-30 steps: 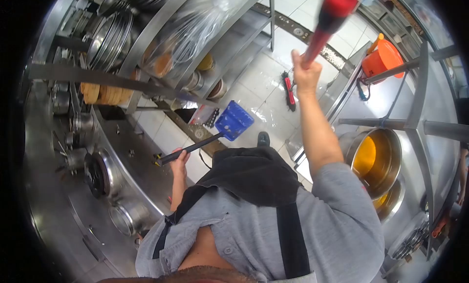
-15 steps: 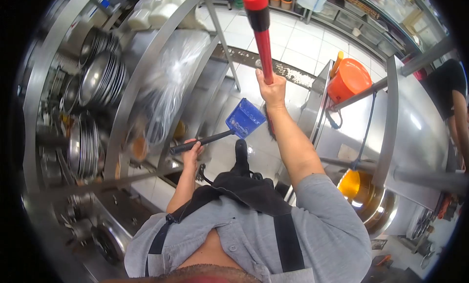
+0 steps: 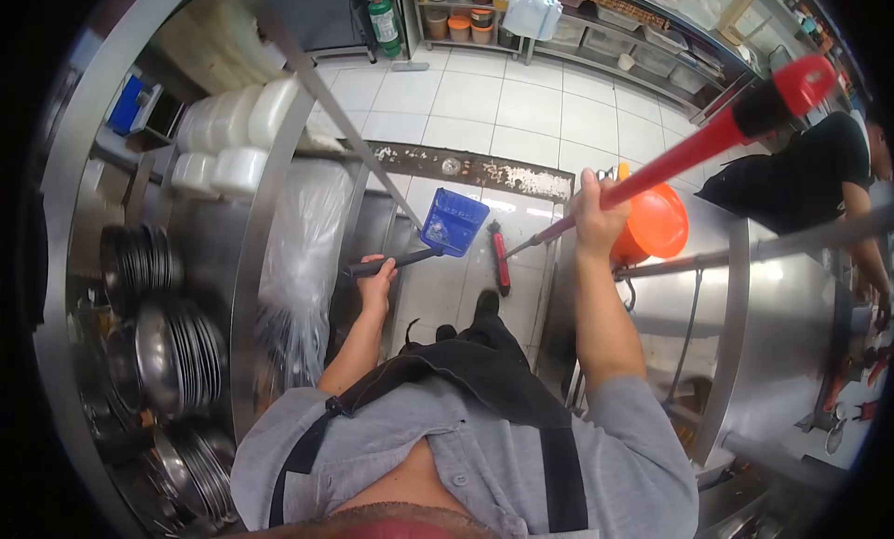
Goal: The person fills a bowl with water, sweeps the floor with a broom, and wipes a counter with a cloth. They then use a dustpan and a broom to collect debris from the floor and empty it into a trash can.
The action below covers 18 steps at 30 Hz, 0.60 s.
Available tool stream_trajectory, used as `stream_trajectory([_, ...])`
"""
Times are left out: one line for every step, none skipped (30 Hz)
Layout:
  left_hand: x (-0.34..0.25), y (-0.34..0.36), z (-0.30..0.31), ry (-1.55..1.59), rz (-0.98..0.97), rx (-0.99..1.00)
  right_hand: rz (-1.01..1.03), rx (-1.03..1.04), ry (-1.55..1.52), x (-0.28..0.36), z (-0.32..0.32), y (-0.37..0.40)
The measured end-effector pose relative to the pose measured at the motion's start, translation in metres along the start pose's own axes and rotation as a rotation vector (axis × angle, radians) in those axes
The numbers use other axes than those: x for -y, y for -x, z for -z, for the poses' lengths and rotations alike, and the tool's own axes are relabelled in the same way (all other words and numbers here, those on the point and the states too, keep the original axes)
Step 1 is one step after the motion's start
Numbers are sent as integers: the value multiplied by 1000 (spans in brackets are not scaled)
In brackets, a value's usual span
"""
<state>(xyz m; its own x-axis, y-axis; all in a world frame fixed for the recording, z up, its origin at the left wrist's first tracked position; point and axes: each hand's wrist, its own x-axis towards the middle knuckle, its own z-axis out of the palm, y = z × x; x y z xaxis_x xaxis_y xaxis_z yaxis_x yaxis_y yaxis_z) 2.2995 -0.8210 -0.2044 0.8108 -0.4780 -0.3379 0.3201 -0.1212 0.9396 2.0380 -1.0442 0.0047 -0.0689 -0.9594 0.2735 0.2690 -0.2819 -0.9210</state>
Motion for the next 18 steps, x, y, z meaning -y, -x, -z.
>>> stream_trajectory([-4,-14,-13,-3,-7,6,29,11,-20,-4,0,-12])
stream_trajectory([-6,-27,-26,5,10,8,57,5,-18,-10,0,-25])
stream_trajectory([-6,-39,-39,13,29,6,58,7,-22,-18,-4,-45])
stream_trajectory([-5,-50,-49,8,34,-2,25,-6,-60,-24,-8,-63])
stream_trajectory([-7,-57,-58,20,55,-32,-20,-16,-94,-28,-10,-76])
stream_trajectory([-18,-74,-75,50,48,-57,19,-21,-45,-35,-16,-94])
stream_trajectory([-30,-92,-93,68,19,-67,60,-6,-40,-52,-19,-118])
stream_trajectory([-41,-97,-104,60,30,-76,58,8,-60,-56,-31,-141])
stream_trajectory([-46,-94,-109,45,59,-94,38,24,-68,-61,-39,-157])
stream_trajectory([-49,-98,-119,56,57,-121,29,50,-77,-66,-49,-174])
stream_trajectory([-58,-107,-131,64,46,-121,1,60,-82,-70,-61,-194])
stream_trajectory([-64,-114,-137,69,40,-123,-34,69,-82,-74,-72,-208])
stream_trajectory([-68,-121,-142,85,45,-156,-46,103,-84,-79,-83,-220])
stream_trajectory([-68,-125,-146,46,11,-141,-36,127,-90,-85,-91,-231])
stream_trajectory([-66,-132,-152,13,-23,-132,-23,159,-98,-93,-102,-245])
stream_trajectory([-55,-144,-156,1,-36,-164,23,197,-43,-103,-112,-258])
stream_trajectory([-55,-151,-161,27,-27,-212,68,235,7,-115,-120,-270])
stream_trajectory([-56,-157,-168,5,-12,-217,89,296,32,-128,-126,-283])
